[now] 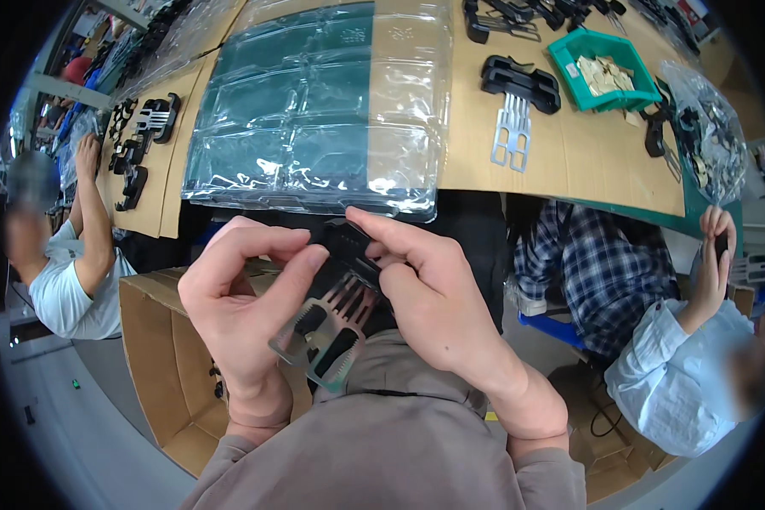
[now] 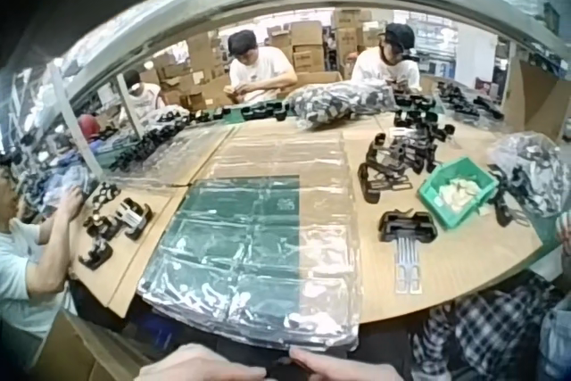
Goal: The person is manually assembling metal brackets and plastic chassis components at a production workbench.
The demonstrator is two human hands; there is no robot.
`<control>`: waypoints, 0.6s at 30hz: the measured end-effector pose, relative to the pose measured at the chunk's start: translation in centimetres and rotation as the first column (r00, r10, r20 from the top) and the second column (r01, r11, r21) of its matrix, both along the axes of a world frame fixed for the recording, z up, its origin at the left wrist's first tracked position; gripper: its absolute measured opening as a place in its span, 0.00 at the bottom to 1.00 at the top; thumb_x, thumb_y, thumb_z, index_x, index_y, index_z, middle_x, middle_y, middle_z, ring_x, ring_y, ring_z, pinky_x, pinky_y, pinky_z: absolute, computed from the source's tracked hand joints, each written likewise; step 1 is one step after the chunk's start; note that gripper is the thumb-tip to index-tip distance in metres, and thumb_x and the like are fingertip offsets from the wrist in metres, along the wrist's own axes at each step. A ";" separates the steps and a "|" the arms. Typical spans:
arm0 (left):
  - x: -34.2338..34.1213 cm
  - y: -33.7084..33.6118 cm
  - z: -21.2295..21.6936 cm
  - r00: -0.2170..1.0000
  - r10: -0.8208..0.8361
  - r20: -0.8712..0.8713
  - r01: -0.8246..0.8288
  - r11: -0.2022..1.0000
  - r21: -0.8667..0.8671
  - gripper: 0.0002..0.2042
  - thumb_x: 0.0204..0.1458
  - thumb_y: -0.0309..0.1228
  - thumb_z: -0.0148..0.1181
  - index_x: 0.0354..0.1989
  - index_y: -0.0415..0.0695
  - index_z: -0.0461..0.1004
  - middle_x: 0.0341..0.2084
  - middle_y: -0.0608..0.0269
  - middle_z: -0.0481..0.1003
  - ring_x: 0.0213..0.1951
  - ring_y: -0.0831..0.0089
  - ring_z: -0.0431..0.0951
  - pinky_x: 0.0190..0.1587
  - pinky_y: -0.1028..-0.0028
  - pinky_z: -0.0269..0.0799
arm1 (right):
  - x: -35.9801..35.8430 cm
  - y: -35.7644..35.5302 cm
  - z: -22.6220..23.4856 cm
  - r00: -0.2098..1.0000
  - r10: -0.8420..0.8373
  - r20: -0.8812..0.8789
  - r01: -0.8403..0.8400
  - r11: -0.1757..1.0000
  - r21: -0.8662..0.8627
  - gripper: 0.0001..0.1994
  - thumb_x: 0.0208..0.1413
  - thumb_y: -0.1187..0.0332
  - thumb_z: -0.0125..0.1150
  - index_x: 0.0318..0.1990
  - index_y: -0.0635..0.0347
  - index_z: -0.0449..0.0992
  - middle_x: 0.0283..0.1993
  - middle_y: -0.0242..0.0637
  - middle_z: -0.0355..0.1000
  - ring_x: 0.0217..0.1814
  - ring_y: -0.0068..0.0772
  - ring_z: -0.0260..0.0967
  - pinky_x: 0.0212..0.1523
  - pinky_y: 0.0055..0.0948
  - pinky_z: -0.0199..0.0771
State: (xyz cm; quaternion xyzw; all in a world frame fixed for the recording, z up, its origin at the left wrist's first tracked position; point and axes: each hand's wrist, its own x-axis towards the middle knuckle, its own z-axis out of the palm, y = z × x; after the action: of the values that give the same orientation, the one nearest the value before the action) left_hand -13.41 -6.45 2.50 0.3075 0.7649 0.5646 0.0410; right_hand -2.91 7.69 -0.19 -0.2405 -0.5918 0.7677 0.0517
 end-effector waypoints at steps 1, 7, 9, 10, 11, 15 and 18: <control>0.0 0.0 -0.1 1.000 -0.004 0.006 0.004 1.000 -0.006 0.09 0.41 0.12 0.69 0.31 0.37 0.84 0.25 0.63 0.79 0.26 0.75 0.73 0.35 0.76 0.73 | 0.0 0.0 -0.3 1.000 0.003 -0.025 -0.003 1.000 -0.012 0.30 0.54 0.85 0.41 0.65 0.68 0.75 0.40 0.34 0.75 0.29 0.16 0.59 0.26 0.13 0.55; -0.5 0.1 -1.0 0.998 -0.055 0.004 0.055 0.998 0.000 0.08 0.40 0.12 0.69 0.29 0.37 0.83 0.23 0.64 0.77 0.26 0.76 0.71 0.35 0.77 0.73 | 0.2 0.0 -0.4 0.998 0.023 -0.055 -0.027 0.997 -0.075 0.33 0.49 0.82 0.39 0.64 0.70 0.76 0.40 0.38 0.74 0.34 0.19 0.60 0.31 0.13 0.56; -0.6 0.1 -1.4 0.996 -0.090 -0.017 0.091 0.995 0.030 0.08 0.40 0.12 0.69 0.29 0.36 0.83 0.22 0.65 0.76 0.26 0.76 0.70 0.35 0.77 0.73 | 0.2 0.1 0.3 0.999 0.045 -0.011 -0.046 0.994 -0.099 0.34 0.47 0.82 0.39 0.63 0.71 0.76 0.40 0.39 0.74 0.35 0.20 0.60 0.33 0.14 0.56; -0.6 0.2 -1.4 0.995 -0.099 -0.019 0.100 0.995 0.026 0.08 0.40 0.12 0.69 0.29 0.36 0.83 0.22 0.65 0.76 0.26 0.76 0.70 0.35 0.77 0.73 | 0.3 0.0 0.4 0.999 0.036 -0.013 -0.037 0.994 -0.104 0.34 0.47 0.82 0.39 0.63 0.71 0.76 0.40 0.39 0.74 0.35 0.20 0.60 0.33 0.14 0.56; -0.5 0.1 -1.3 0.996 -0.094 -0.002 0.094 0.995 0.026 0.08 0.41 0.12 0.69 0.29 0.36 0.83 0.22 0.66 0.75 0.26 0.77 0.69 0.34 0.78 0.72 | 0.3 0.0 0.5 0.999 0.032 -0.016 -0.033 0.993 -0.114 0.33 0.47 0.82 0.39 0.63 0.71 0.76 0.40 0.39 0.74 0.35 0.20 0.60 0.33 0.14 0.57; -0.3 -0.1 -1.1 0.996 -0.081 0.048 0.079 0.997 0.024 0.08 0.41 0.12 0.68 0.28 0.37 0.83 0.22 0.67 0.74 0.26 0.78 0.67 0.32 0.80 0.69 | 0.3 -0.3 0.5 0.999 0.017 -0.029 -0.021 0.989 -0.147 0.32 0.48 0.82 0.39 0.63 0.72 0.76 0.41 0.40 0.74 0.36 0.21 0.61 0.34 0.15 0.58; 0.1 -0.1 -0.6 0.996 -0.049 0.080 0.052 0.998 -0.037 0.08 0.41 0.12 0.68 0.28 0.37 0.83 0.23 0.67 0.73 0.26 0.79 0.66 0.31 0.81 0.65 | 0.4 -0.4 0.2 0.999 0.012 -0.050 -0.020 0.986 -0.164 0.31 0.50 0.81 0.39 0.62 0.73 0.76 0.42 0.40 0.74 0.36 0.22 0.63 0.35 0.16 0.60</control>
State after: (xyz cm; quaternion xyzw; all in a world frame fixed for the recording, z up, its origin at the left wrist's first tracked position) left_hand -13.35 -6.55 1.92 0.3032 0.7657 0.5599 0.0914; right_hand -2.51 7.31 0.06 -0.2203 -0.5269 0.8199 0.0401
